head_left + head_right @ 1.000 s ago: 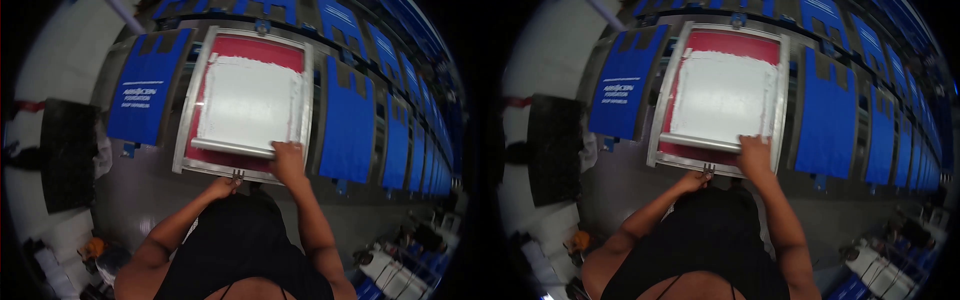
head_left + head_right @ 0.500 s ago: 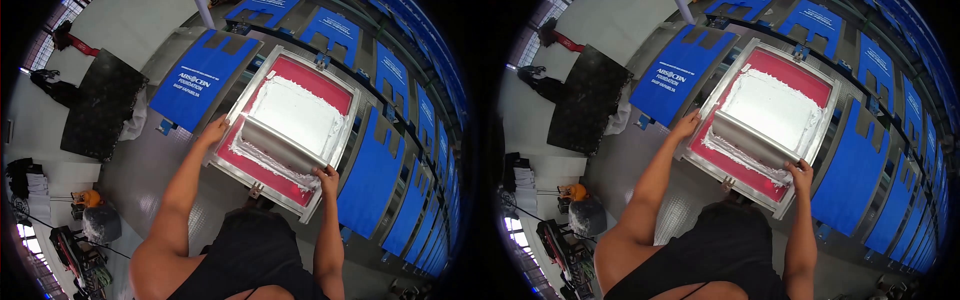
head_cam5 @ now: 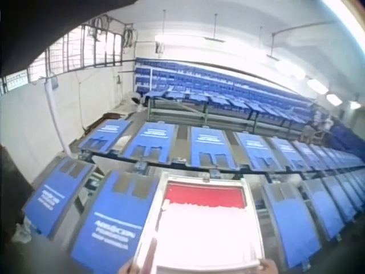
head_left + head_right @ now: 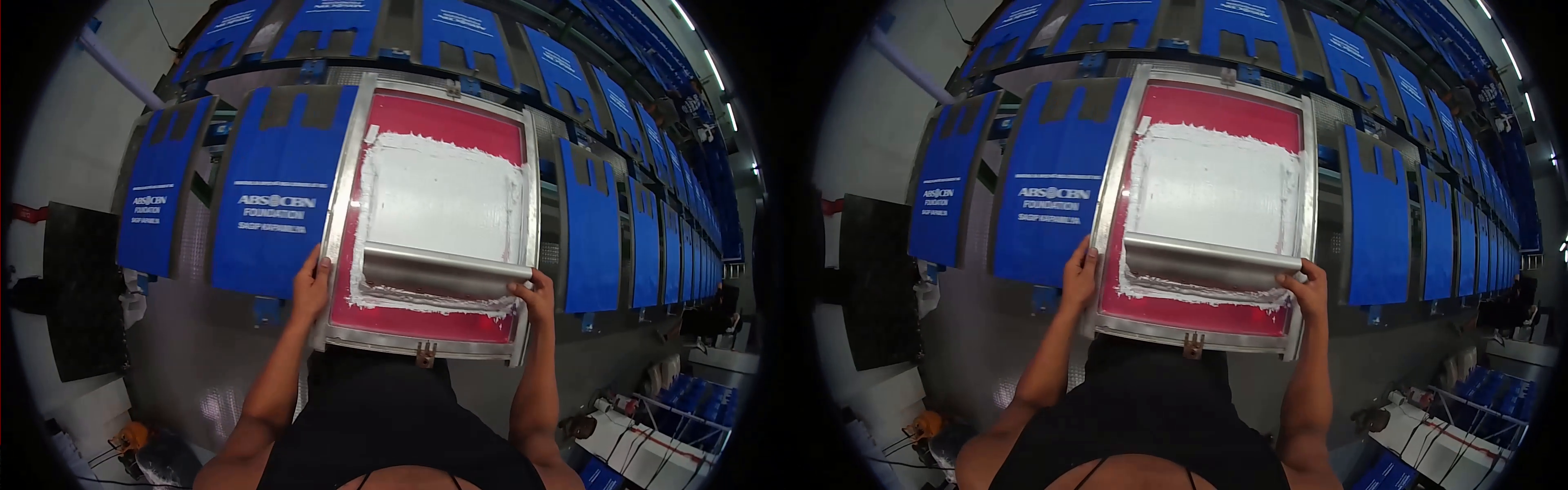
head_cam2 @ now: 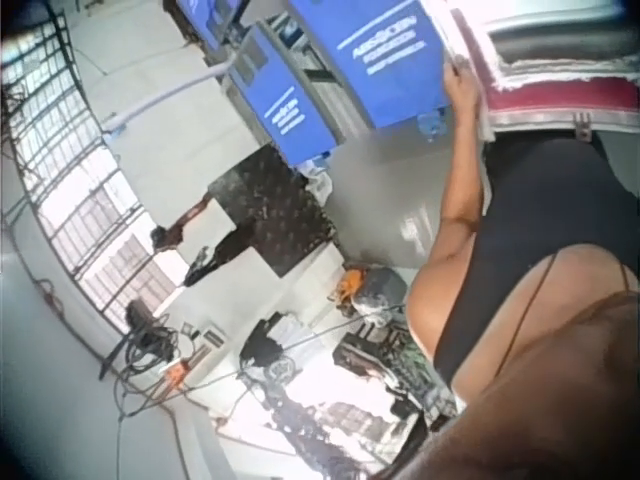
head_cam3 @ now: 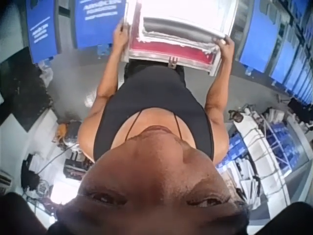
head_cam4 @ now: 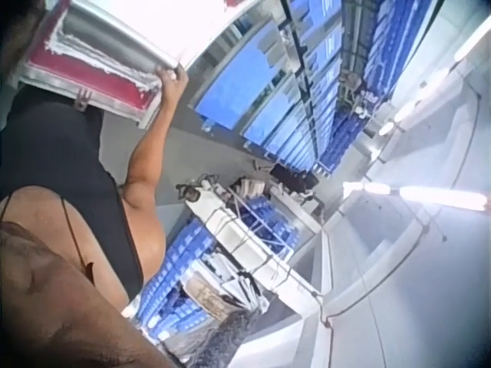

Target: Manually applying white ink to shirts using a screen printing frame and squeegee at multiple print stations.

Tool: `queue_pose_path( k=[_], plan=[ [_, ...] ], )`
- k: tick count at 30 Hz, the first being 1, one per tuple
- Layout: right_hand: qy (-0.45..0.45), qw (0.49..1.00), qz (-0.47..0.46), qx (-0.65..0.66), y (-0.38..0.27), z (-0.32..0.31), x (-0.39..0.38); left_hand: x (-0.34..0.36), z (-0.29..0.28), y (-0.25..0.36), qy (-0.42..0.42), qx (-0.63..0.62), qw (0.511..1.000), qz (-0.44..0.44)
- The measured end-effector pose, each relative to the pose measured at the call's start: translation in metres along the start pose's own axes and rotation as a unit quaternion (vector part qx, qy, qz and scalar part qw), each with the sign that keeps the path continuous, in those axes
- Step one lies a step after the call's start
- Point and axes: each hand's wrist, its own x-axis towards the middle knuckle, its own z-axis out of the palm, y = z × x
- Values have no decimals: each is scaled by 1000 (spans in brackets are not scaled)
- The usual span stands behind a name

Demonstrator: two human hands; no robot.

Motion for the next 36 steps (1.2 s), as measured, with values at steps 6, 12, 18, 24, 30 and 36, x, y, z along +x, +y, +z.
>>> queue_pose_path(
  k=[6, 12, 18, 24, 30, 36],
  plan=[
    [-25, 999, 20, 25, 25, 2, 7, -13, 1, -13, 28, 11, 999, -18],
    [-50, 999, -1, -3, 78, 8, 36, -10, 1, -34, 51, 43, 997, -45],
    [-31, 999, -19, 14, 66, 10, 42, 4, 4, -17, 57, 73, 995, -38],
    [-62, 998, -18, 15, 78, 9, 45, 14, 9, -47, 53, -6, 998, -32],
    [-52, 998, -14, 20, 84, 9, 38, 5, 11, -48, 48, 13, 998, -27],
    [-77, 997, -10, 13, 87, 11, 44, 9, 13, -48, 51, 44, 998, -17]
  ],
)
